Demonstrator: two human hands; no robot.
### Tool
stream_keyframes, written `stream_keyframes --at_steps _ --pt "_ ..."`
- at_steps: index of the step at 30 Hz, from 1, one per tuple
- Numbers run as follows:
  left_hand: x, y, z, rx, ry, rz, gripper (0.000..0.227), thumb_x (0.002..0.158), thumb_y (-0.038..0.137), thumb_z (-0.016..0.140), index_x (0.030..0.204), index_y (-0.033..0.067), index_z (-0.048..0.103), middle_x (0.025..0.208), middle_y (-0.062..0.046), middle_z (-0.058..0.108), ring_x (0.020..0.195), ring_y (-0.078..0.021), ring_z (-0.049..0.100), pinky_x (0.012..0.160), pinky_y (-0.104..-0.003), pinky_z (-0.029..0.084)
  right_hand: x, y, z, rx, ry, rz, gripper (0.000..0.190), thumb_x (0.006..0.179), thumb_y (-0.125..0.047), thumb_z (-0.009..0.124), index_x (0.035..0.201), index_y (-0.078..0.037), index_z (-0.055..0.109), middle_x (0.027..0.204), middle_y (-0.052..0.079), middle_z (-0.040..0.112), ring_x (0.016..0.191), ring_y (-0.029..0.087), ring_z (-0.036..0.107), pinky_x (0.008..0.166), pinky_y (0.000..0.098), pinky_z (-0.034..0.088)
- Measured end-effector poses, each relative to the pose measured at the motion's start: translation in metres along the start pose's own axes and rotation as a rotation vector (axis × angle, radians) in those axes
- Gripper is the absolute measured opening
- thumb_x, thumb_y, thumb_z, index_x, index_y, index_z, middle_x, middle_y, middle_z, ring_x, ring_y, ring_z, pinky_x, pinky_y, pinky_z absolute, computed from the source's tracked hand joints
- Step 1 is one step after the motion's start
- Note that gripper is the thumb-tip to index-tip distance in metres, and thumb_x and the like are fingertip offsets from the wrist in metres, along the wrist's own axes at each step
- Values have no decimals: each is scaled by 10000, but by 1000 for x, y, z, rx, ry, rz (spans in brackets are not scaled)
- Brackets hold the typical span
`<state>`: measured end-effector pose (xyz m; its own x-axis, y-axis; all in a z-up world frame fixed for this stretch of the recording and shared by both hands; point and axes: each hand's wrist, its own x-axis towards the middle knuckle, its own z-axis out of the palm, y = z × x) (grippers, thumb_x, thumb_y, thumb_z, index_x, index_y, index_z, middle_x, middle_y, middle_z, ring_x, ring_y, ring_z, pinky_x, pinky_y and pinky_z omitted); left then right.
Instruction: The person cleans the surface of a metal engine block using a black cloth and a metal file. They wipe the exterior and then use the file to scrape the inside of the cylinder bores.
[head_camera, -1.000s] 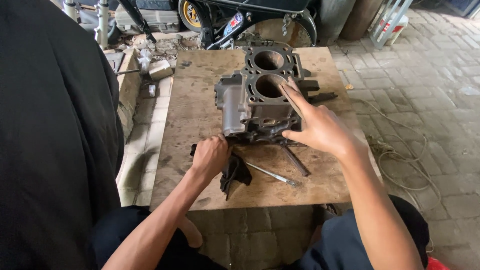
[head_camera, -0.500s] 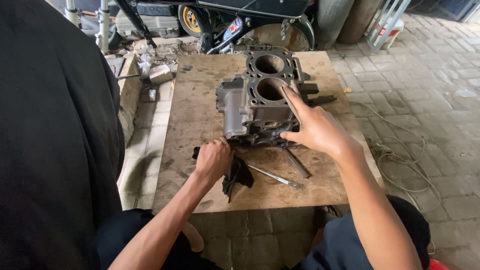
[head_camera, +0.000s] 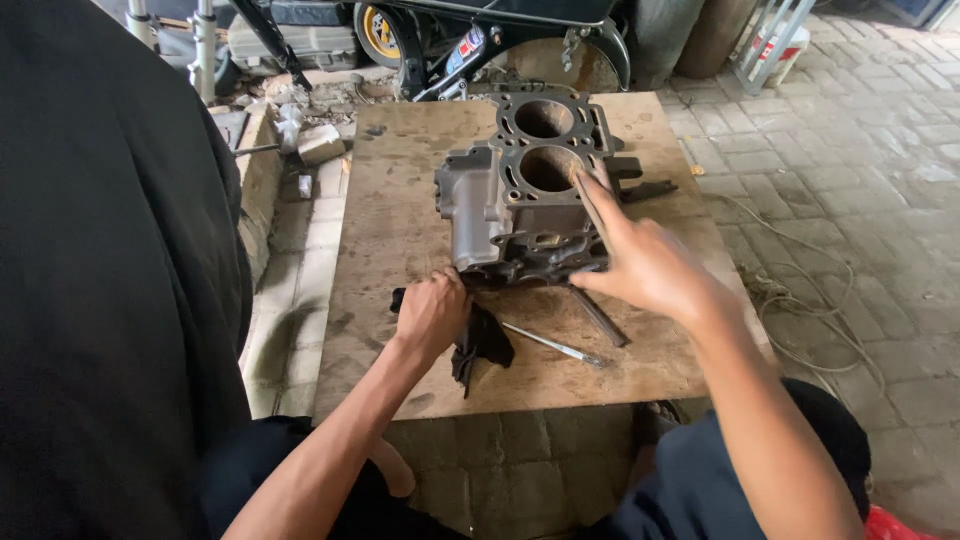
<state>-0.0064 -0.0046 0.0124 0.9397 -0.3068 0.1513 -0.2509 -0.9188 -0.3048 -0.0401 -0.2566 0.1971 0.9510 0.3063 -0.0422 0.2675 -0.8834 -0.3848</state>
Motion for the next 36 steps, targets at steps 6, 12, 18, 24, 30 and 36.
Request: stream_keyframes --at_steps 6,12,18,24,30,36 --pt "5 1 20 -11 17 2 468 1019 471 493 951 23 611 728 -67 611 660 -211 708 588 -336 577 7 0 3 68 30 -96 1069 782 -253 839 1625 -145 191 823 304 719 670 424 737 637 502 554" --pt "-2 -1 21 4 53 8 545 983 479 550 1146 -33 638 828 -96 671 747 -242 740 644 -354 595 -20 -8 0 -14 -43 25 1149 787 -276 833 1663 -241 91 860 273 744 749 421 752 737 498 558" --pt "4 3 33 22 38 9 576 1006 441 529 1240 -68 661 864 -137 710 760 -251 742 646 -344 588 -12 -9 -1 -19 -1 2 1119 796 -264 823 1660 -238 112 813 274 735 731 423 745 747 502 557" --pt "11 4 54 26 48 -10 528 989 459 496 1083 -31 672 783 -103 687 709 -225 732 615 -323 575 5 -3 3 33 49 -38 936 844 -272 770 1615 -176 247 772 269 715 679 423 728 707 518 546" --pt "2 0 25 4 63 3 501 975 461 546 1038 -23 658 756 -92 655 683 -229 726 594 -336 577 -19 -11 -3 39 30 41 872 883 -259 734 1616 -188 268 774 259 730 613 360 732 677 456 579" --pt "5 1 33 56 92 9 439 984 463 523 916 40 616 701 -44 597 636 -195 700 577 -303 564 -12 -6 0 -19 10 71 879 875 -309 746 1606 -243 262 860 272 716 754 423 741 705 501 573"
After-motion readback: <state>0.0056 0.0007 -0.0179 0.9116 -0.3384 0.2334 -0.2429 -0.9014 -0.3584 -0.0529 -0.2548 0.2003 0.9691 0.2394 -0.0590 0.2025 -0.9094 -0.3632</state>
